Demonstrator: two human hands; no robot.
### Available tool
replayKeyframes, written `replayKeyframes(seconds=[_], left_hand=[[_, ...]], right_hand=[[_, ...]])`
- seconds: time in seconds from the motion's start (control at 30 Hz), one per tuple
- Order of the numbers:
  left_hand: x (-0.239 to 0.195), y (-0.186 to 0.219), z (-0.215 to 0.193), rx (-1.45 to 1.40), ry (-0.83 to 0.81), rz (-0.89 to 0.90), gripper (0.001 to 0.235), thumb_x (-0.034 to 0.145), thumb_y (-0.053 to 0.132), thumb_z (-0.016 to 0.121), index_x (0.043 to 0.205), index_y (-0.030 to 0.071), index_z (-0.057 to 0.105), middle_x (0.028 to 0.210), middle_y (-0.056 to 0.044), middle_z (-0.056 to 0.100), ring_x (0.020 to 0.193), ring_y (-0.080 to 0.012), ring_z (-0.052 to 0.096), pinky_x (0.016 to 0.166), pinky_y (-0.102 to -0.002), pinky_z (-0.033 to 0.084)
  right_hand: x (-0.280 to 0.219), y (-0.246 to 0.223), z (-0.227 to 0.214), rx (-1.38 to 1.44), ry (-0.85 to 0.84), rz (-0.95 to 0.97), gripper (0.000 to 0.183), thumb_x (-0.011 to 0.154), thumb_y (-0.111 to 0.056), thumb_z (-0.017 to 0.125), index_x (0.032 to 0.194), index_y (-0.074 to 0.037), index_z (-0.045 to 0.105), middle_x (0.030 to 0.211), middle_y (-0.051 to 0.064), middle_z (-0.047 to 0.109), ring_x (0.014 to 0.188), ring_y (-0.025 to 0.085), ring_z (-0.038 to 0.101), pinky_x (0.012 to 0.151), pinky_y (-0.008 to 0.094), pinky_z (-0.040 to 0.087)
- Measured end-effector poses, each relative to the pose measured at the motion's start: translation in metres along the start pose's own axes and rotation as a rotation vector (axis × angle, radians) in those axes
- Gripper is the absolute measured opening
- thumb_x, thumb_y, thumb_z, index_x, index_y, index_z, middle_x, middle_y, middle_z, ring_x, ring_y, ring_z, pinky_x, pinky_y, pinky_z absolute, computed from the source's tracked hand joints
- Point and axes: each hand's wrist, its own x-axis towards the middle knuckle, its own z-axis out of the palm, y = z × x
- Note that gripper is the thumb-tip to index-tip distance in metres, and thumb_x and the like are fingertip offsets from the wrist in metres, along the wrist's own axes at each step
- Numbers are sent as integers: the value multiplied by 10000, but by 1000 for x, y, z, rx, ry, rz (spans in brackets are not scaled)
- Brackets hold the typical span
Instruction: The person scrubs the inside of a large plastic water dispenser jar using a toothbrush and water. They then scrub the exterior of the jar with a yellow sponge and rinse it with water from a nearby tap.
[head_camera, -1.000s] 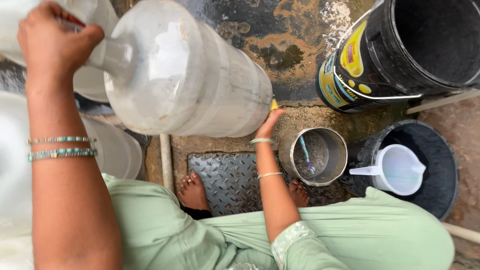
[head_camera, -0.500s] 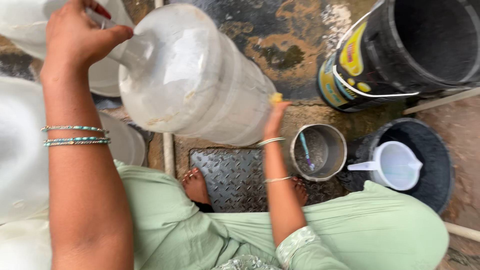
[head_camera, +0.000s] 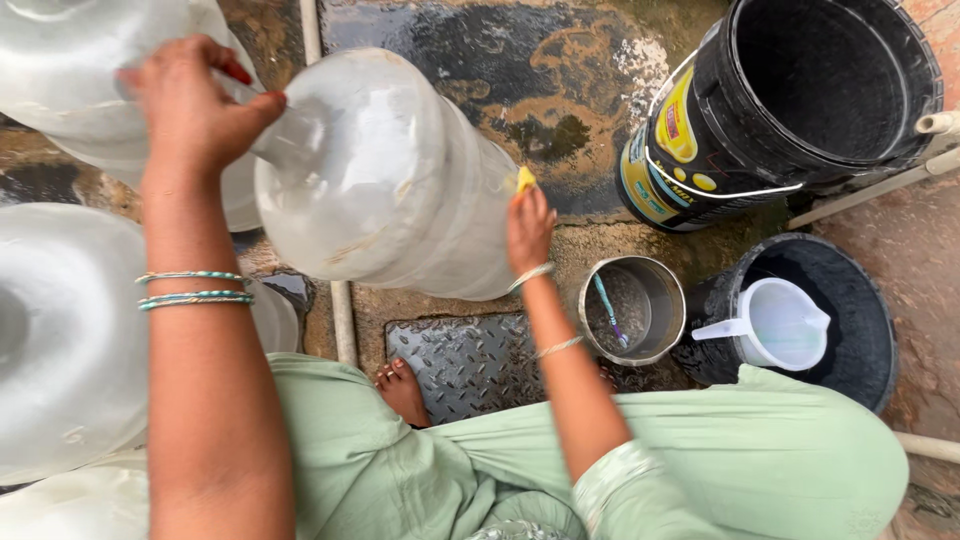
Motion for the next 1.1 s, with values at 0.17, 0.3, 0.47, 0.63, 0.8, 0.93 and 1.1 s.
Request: replayKeyframes(seconds=[0.17,0.3,0.47,0.63,0.8,0.93,1.1], left_hand=[[7,27,6,26,-14,-74,373,761,346,914,905,104,669,830,-75,675,813,-299,670,761,-449,523],[4,32,9,72,41,-135,317,749,309,887,869,107,674,810,-75,701,814,-310,682,741,-446,525],[8,24,5,47,20,-229,318,734,301,855,907,108,670,809,-79,721,810,-320,696,751,-445,535],[6,29,-7,-22,-50,-167,349,741,332,856,923,101,669,820,-112,704,828,-331,694,765,-458,535],[-1,49,-4,-17,-66,-114,315,736,312,838,899,95,677,884,-133,707,869,-346,677,775,-465,525],[3,63,-1,27,21,-89,289,714,301,841,858,100,690,939,-146,712,879,-373,673,765,-476,521],[6,71,5,18,17,-129,293,729,305,827,883,101,683,958,-152,711,906,-381,676,781,-486,521]], right_hand=[[81,-30,-10,440,-367,-48,1047,913,-790,13,1607,-49,271,1688,196,202,1570,321,183,1260,465,130],[58,-108,-23,537,-361,-397,1027,963,-790,-4,1645,-46,188,1743,193,157,1631,320,91,1321,451,61],[-80,-137,-5,67,28,-793,1018,1000,-841,197,1682,-108,14,1757,228,-25,1656,432,23,1388,545,67],[-90,-136,1,-73,84,-943,1036,960,-852,253,1686,-142,44,1741,211,18,1619,444,36,1350,577,96],[67,-174,-55,313,-368,-371,965,997,-804,89,1612,-106,342,1661,217,335,1547,375,358,1246,442,329],[88,-195,-68,93,-381,-460,759,1051,-606,211,1489,-46,476,1664,230,341,1545,388,322,1271,459,239],[-73,-176,-57,-346,-212,-1085,999,863,-761,504,1468,32,450,1525,312,368,1453,513,297,1226,622,167]])
